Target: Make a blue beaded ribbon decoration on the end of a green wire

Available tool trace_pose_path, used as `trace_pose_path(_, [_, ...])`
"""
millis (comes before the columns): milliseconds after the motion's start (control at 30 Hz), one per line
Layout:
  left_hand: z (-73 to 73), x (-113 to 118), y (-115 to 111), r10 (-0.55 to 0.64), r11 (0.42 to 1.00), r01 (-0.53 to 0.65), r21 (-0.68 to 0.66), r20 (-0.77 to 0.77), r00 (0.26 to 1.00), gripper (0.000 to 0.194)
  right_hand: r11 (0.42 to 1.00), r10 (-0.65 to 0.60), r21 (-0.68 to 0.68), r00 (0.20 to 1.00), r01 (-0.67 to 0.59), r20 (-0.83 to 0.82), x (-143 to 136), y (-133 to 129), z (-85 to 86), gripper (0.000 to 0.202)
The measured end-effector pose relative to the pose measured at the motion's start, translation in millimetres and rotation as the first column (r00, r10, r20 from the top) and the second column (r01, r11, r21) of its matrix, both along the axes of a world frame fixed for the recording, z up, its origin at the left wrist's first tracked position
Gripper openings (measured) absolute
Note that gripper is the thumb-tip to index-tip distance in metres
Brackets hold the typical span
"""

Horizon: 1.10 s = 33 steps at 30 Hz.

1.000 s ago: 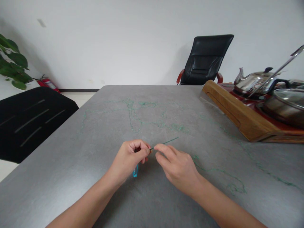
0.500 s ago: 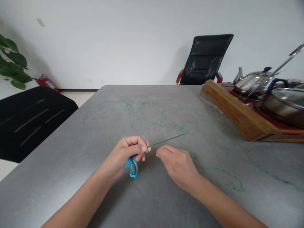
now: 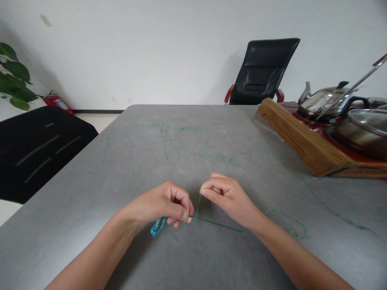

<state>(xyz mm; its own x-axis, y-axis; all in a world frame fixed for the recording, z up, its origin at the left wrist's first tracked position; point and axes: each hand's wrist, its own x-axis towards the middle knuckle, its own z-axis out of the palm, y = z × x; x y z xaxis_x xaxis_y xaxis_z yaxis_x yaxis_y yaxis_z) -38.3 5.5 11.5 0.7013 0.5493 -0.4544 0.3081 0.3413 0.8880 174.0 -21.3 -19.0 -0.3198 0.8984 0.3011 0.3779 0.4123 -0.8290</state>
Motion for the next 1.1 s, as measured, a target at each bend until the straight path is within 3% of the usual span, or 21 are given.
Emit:
trace_pose_path(133, [-4.8,1,2,0.041,0.993,-0.035,0.114,-0.055,0.998,0.008,0.995,-0.042,0.091,0.999,0.04,0.029,1,-8,13.8,0.023])
trace_pose_path(267, [-6.9,-2,8,0.161,0.976,-0.158,0.152,-0.01,0.987,0.01,0.972,-0.082,0.229,0.992,0.059,0.092,-3,-20,19.8,0.021])
trace_pose_path(433, [-2.9,-6,13,0.34,0.924,-0.35,0.155,0.088,0.936,0.015,0.932,-0.112,0.361,0.978,0.042,0.178,-12,-27,13.1,0.021])
trace_pose_path(567, [-3.1,-7,13,0.405,0.896,-0.427,0.121,0.172,0.898,0.022,0.925,-0.125,0.378,0.965,0.03,0.229,-16,-27,4.7,0.022])
trace_pose_path(767, [-6.6,-7,15,0.409,0.909,-0.414,-0.039,0.257,0.875,0.012,0.965,-0.127,0.255,0.963,0.064,0.238,-20,-25,-6.3,0.02])
trace_pose_path(967, [-8.1,-5,13,0.332,0.943,-0.3,-0.145,0.316,0.889,0.007,0.992,-0.109,-0.06,0.993,0.112,0.051,-19,-17,-11.9,0.019])
trace_pose_path(1100, [-10.4,-5,10,0.211,0.973,-0.171,-0.152,0.311,0.927,0.005,0.945,-0.07,-0.325,0.99,0.025,-0.125,-14,-8,-16.0,0.02])
